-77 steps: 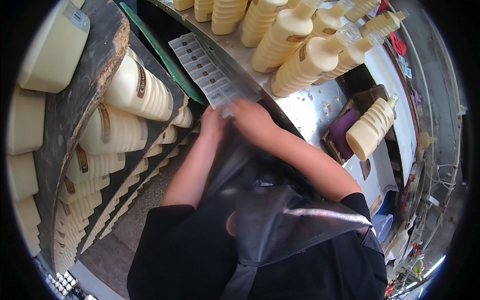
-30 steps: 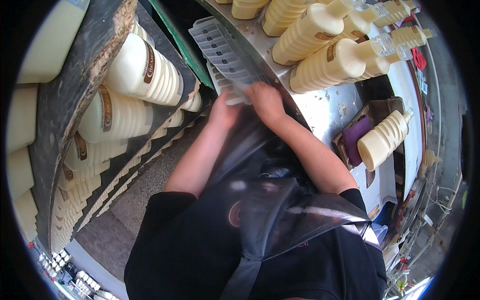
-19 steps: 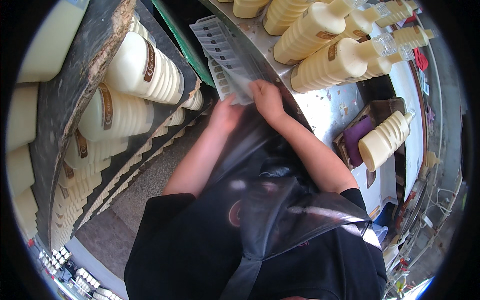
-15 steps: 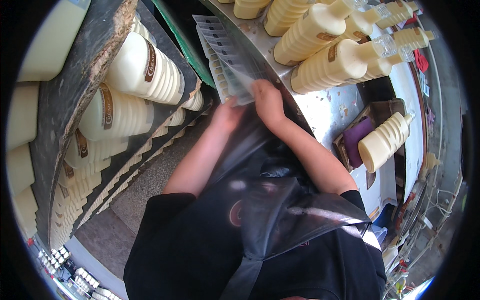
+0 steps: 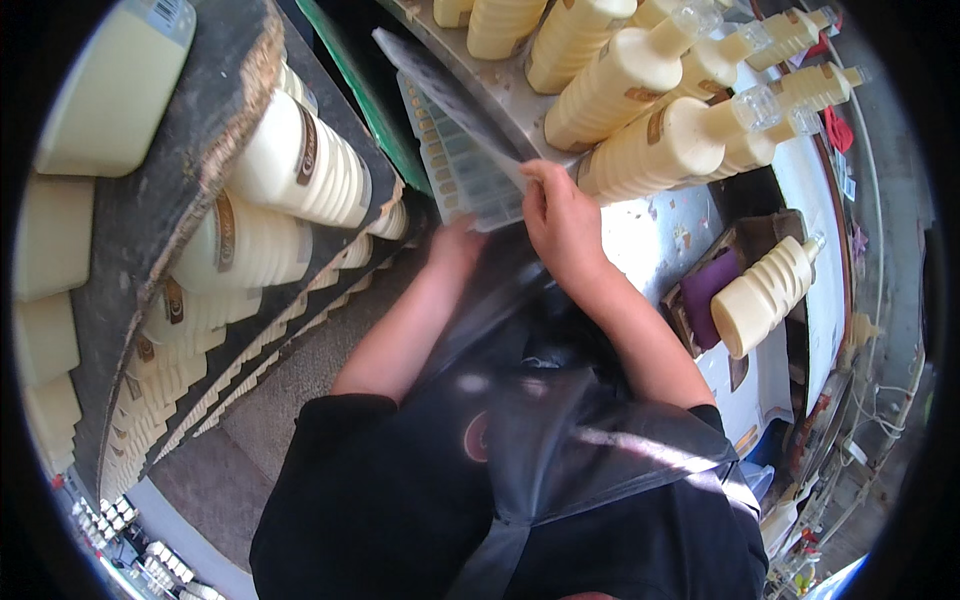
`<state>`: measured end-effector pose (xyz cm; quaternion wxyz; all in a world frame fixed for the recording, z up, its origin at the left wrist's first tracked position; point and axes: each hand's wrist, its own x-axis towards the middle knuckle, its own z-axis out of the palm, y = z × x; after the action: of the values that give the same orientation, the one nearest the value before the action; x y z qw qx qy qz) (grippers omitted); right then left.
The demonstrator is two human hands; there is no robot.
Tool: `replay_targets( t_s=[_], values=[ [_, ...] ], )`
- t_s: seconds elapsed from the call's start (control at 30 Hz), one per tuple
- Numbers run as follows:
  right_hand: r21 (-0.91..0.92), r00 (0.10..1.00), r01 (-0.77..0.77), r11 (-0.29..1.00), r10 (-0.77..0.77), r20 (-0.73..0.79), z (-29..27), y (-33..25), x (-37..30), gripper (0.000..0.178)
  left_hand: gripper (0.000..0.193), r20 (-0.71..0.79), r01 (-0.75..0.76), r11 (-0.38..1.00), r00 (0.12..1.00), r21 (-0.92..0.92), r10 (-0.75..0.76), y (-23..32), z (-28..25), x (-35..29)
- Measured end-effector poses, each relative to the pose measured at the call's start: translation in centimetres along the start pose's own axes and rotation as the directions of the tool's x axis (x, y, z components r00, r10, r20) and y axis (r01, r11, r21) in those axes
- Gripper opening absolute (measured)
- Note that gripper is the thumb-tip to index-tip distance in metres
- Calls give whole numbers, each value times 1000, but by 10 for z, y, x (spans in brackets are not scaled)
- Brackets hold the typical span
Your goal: The person applies adhesive labels to the bodies of cream-colored plastic bottles. They peel individual labels from a sheet and smooth them onto each bottle, then place the labeled bottles into a tray.
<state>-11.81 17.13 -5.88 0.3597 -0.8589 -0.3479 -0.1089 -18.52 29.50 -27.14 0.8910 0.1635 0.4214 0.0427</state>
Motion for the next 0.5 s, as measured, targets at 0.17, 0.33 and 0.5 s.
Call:
replay_targets(
  t_s=[0.17, 0.33, 0.5],
  values=[
    [-30, 994, 26, 999, -29, -109, -38, -20, 21, 19, 32, -75, 78, 996, 994, 32, -76, -1, -17, 14],
    [-86, 952, 245, 966, -256, -167, -104, -57, 47, 29, 32, -119, 90, 996, 989, 17, -88, -3, -24, 25],
    [-176, 941, 133, 975, -181, -288, -199, -90, 76, 28, 25, -110, 68, 997, 992, 32, -64, 2, -10, 14]
  ],
)
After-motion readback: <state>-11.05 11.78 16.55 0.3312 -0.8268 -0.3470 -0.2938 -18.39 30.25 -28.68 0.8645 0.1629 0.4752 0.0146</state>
